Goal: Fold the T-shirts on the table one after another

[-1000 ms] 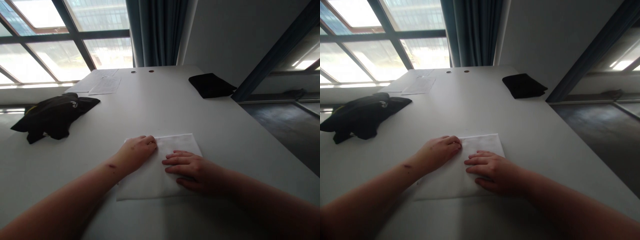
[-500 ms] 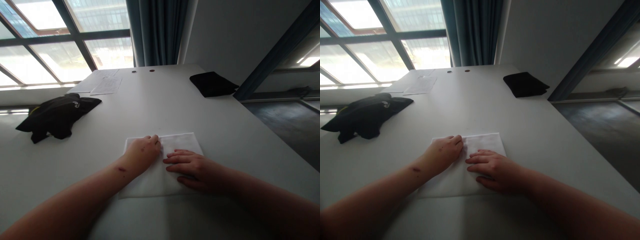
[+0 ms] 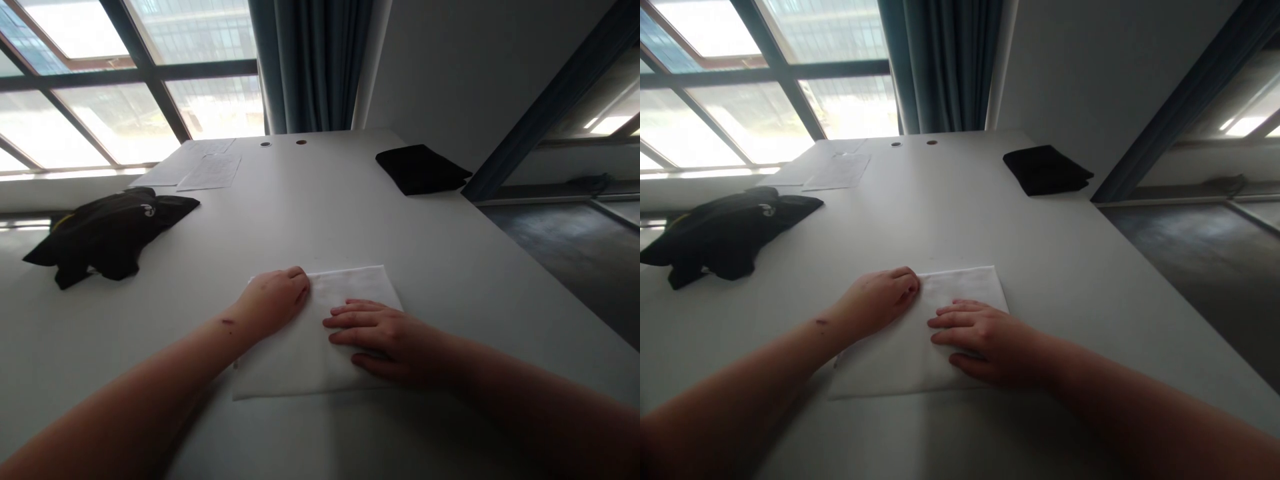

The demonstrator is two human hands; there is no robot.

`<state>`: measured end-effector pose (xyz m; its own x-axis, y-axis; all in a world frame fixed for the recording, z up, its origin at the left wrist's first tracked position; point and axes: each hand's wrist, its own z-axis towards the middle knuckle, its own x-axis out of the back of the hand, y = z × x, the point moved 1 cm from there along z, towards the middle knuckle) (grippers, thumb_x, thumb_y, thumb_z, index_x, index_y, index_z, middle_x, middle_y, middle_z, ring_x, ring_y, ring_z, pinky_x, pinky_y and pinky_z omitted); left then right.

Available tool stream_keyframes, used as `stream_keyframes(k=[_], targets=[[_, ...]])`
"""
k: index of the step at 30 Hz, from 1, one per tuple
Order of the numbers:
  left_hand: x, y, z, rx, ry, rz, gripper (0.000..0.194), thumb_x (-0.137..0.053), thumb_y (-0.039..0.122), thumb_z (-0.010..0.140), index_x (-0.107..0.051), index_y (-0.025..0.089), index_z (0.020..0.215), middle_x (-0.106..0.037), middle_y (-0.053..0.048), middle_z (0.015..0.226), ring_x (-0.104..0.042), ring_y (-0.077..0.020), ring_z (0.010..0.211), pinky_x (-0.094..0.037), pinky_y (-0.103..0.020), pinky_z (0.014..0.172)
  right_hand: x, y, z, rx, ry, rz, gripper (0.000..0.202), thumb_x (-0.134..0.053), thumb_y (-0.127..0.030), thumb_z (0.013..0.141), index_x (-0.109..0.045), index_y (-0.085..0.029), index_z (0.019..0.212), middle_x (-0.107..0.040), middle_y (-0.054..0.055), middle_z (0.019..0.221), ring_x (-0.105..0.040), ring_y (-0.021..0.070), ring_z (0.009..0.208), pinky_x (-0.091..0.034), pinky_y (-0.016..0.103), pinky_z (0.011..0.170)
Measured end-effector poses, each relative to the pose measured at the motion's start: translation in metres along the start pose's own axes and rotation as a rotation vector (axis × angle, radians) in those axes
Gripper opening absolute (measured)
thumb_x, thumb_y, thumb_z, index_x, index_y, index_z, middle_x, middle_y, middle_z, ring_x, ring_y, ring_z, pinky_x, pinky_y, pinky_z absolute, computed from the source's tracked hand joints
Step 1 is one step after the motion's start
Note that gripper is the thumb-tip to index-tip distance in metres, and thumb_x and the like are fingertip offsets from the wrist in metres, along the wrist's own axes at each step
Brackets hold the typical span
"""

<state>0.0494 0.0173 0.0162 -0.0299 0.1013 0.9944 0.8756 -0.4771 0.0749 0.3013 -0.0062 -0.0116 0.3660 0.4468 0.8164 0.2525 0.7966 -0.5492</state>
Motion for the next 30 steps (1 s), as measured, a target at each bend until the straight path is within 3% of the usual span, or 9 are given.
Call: stream_keyframes(k=[10, 18, 24, 30], targets=[[-0.009, -0.009, -0.003, -0.025, 0.086, -0.129, 0.021, -0.047, 0.025, 0.102, -0.067, 0.022, 0.098, -0.073, -0.004, 0.106, -0.068, -0.0208, 0.089, -0.048, -0.032, 0.079, -0.002, 0.002, -0.002, -0.013, 0.007, 0.039, 0.04, -0.062, -0.028, 0.1, -0.068, -0.024, 0.14, -0.063, 0.011, 0.147, -0.053, 0.025, 0.144, -0.034, 0.048, 0.129], [-0.011, -0.016, -0.002, 0.023, 0.1, -0.175, 0.015, -0.045, 0.023, 0.096, -0.059, 0.022, 0.09, -0.07, -0.005, 0.089, -0.065, -0.0224, 0.081, -0.045, -0.034, 0.074, -0.002, 0.003, -0.002, -0.011, 0.005, 0.035, 0.04, -0.063, -0.028, 0.1, -0.068, -0.023, 0.14, -0.063, 0.01, 0.147, -0.053, 0.0248, 0.144, -0.033, 0.048, 0.13], [-0.017, -0.01, -0.001, 0.089, 0.091, -0.236, 0.015, -0.063, 0.039, 0.095, -0.064, 0.025, 0.097, -0.073, -0.002, 0.095, -0.067, -0.0229, 0.088, -0.046, -0.033, 0.078, 0.0, 0.002, -0.001, -0.01, -0.001, 0.024, 0.04, -0.062, -0.029, 0.101, -0.068, -0.022, 0.14, -0.063, 0.01, 0.147, -0.052, 0.0249, 0.145, -0.033, 0.048, 0.13], [-0.013, -0.016, 0.001, 0.103, 0.064, -0.375, 0.012, -0.066, 0.036, 0.092, -0.068, 0.026, 0.098, -0.073, 0.0, 0.093, -0.065, -0.0192, 0.082, -0.045, -0.03, 0.073, -0.001, 0.002, -0.002, -0.007, 0.008, 0.038, 0.04, -0.062, -0.028, 0.1, -0.068, -0.022, 0.14, -0.063, 0.011, 0.147, -0.052, 0.0246, 0.145, -0.033, 0.048, 0.13]])
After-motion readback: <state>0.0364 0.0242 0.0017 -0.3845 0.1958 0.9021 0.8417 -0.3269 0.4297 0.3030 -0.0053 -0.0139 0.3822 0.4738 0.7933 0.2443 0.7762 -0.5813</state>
